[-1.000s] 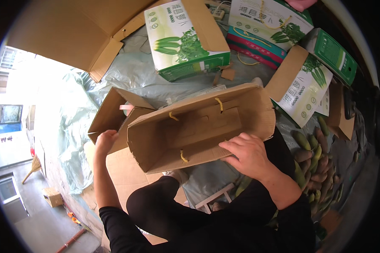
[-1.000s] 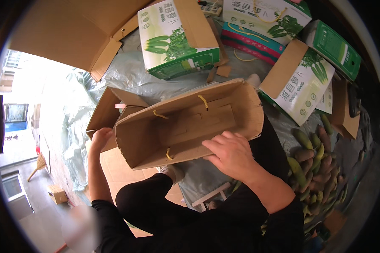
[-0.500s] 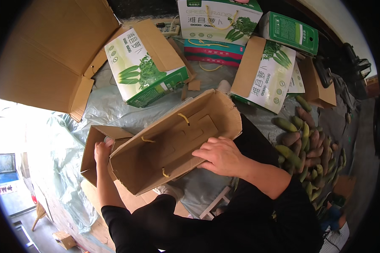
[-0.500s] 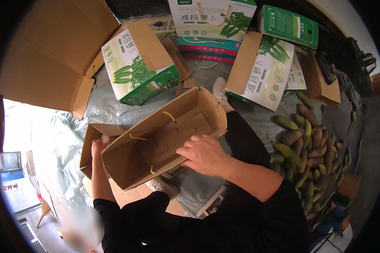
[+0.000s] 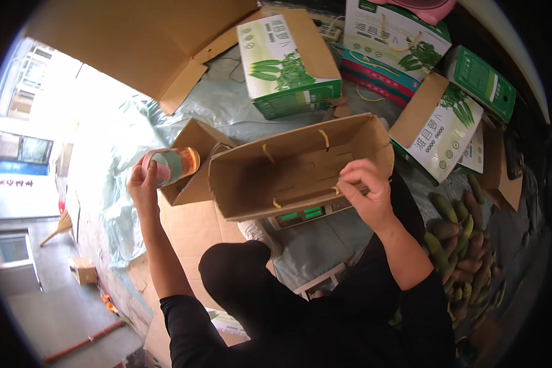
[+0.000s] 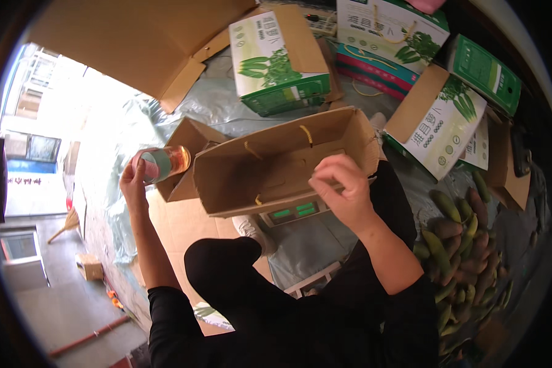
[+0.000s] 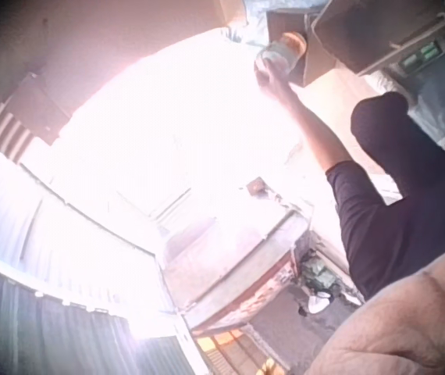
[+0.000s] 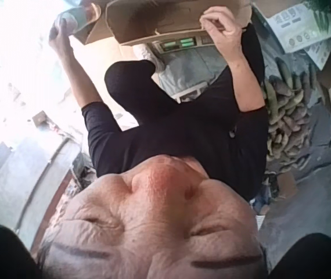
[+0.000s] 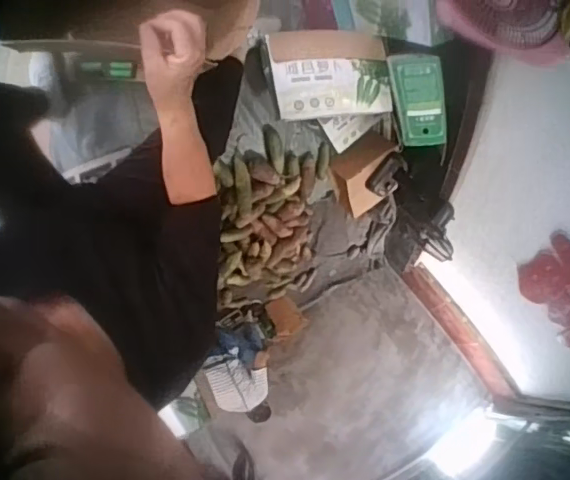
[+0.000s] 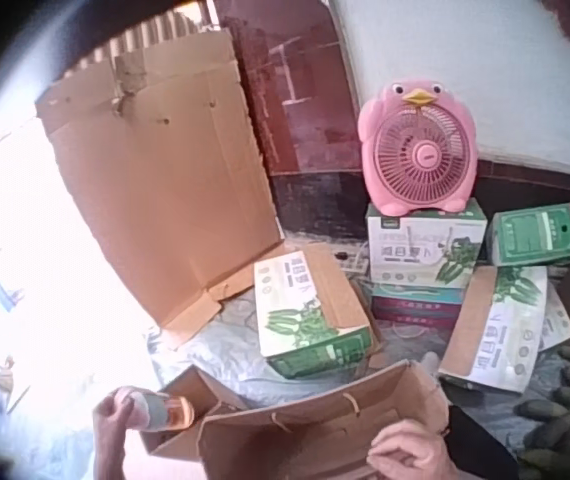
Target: Weighing and packaging radishes into a paper bag on a floor scale.
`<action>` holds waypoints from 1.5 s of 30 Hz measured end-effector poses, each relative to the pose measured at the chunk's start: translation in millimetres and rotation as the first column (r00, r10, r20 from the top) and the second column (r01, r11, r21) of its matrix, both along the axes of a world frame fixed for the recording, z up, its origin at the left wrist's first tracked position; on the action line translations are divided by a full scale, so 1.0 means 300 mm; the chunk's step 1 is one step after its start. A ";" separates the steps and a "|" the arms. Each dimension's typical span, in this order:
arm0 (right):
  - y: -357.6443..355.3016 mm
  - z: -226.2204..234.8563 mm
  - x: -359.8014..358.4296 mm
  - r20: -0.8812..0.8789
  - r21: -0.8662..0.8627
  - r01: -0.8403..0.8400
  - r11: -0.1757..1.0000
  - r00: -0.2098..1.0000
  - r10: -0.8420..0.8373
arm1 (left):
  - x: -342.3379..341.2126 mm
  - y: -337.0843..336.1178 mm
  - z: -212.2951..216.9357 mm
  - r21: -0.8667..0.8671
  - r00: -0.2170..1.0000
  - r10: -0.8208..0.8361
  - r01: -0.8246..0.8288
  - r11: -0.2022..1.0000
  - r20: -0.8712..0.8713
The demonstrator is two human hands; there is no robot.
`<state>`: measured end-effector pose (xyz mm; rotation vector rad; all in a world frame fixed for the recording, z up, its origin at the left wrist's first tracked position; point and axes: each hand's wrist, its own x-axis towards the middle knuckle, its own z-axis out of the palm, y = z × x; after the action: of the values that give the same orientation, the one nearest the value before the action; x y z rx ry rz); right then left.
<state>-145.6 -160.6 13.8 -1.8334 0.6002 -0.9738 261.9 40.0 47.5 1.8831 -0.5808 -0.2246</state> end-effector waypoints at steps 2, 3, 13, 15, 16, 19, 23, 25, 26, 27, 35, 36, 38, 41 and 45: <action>0.022 0.017 0.005 0.051 0.072 -0.012 0.997 0.999 0.009 | -0.089 0.032 0.116 -0.073 0.994 -0.024 0.032 0.997 0.104; 0.034 0.022 0.005 0.089 0.147 -0.006 0.989 0.996 -0.007 | -0.142 0.042 0.173 -0.078 0.994 -0.012 0.021 0.997 0.112; 0.301 0.091 0.016 0.574 0.766 -0.639 0.068 0.728 0.376 | -0.747 0.091 0.448 -0.061 0.903 -0.430 0.429 0.901 -0.002; 0.388 0.055 -0.039 0.599 0.789 -0.611 -0.059 0.746 0.291 | -0.855 0.096 0.424 -0.055 0.878 -0.476 0.473 0.879 -0.056; 0.428 0.023 -0.070 0.595 0.792 -0.608 -0.052 0.750 0.288 | -0.901 0.108 0.414 -0.084 0.846 -0.532 0.528 0.845 -0.032; 0.522 -0.085 -0.172 0.655 0.754 -0.630 -0.186 0.740 0.150 | -1.002 0.137 0.396 0.039 0.780 -0.624 0.626 0.779 -0.037; 0.621 -0.153 -0.301 0.608 0.787 -0.571 -0.232 0.782 0.138 | -1.078 0.165 0.250 -0.218 0.744 -0.579 0.537 0.815 -0.333; 0.653 -0.157 -0.347 0.564 0.820 -0.523 -0.230 0.808 0.171 | -1.085 0.180 0.188 -0.145 0.682 -0.590 0.593 0.792 -0.433; 0.657 -0.156 -0.371 0.594 0.761 -0.528 -0.377 0.800 0.078 | -1.106 0.184 0.165 -0.204 0.679 -0.623 0.596 0.777 -0.388; 0.661 -0.144 -0.385 0.592 0.763 -0.524 -0.377 0.802 0.084 | -1.128 0.189 0.156 -0.260 0.677 -0.653 0.599 0.757 -0.340; 0.693 -0.073 -0.406 0.624 0.782 -0.618 -0.083 0.776 0.090 | -1.201 0.258 0.325 0.028 0.368 -0.881 0.919 0.394 0.297; 0.691 -0.048 -0.402 0.623 0.782 -0.616 -0.090 0.777 0.094 | -1.212 0.261 0.329 0.096 0.369 -0.864 0.901 0.423 0.342; 0.679 0.031 -0.390 0.648 0.760 -0.649 -0.042 0.750 0.135 | -1.218 0.270 0.333 0.159 0.381 -0.841 0.870 0.467 0.383; 0.692 0.029 -0.407 0.659 0.751 -0.658 -0.046 0.745 0.102 | -1.233 0.263 0.356 0.169 0.361 -0.816 0.863 0.476 0.451; 0.717 0.034 -0.435 0.634 0.770 -0.637 0.012 0.768 0.088 | -1.243 0.269 0.382 0.015 0.400 -0.785 0.887 0.461 0.474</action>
<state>-276.1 54.5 23.9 -0.3714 0.2544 -0.2900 -110.9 120.7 162.1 1.2074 -1.8105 -0.3864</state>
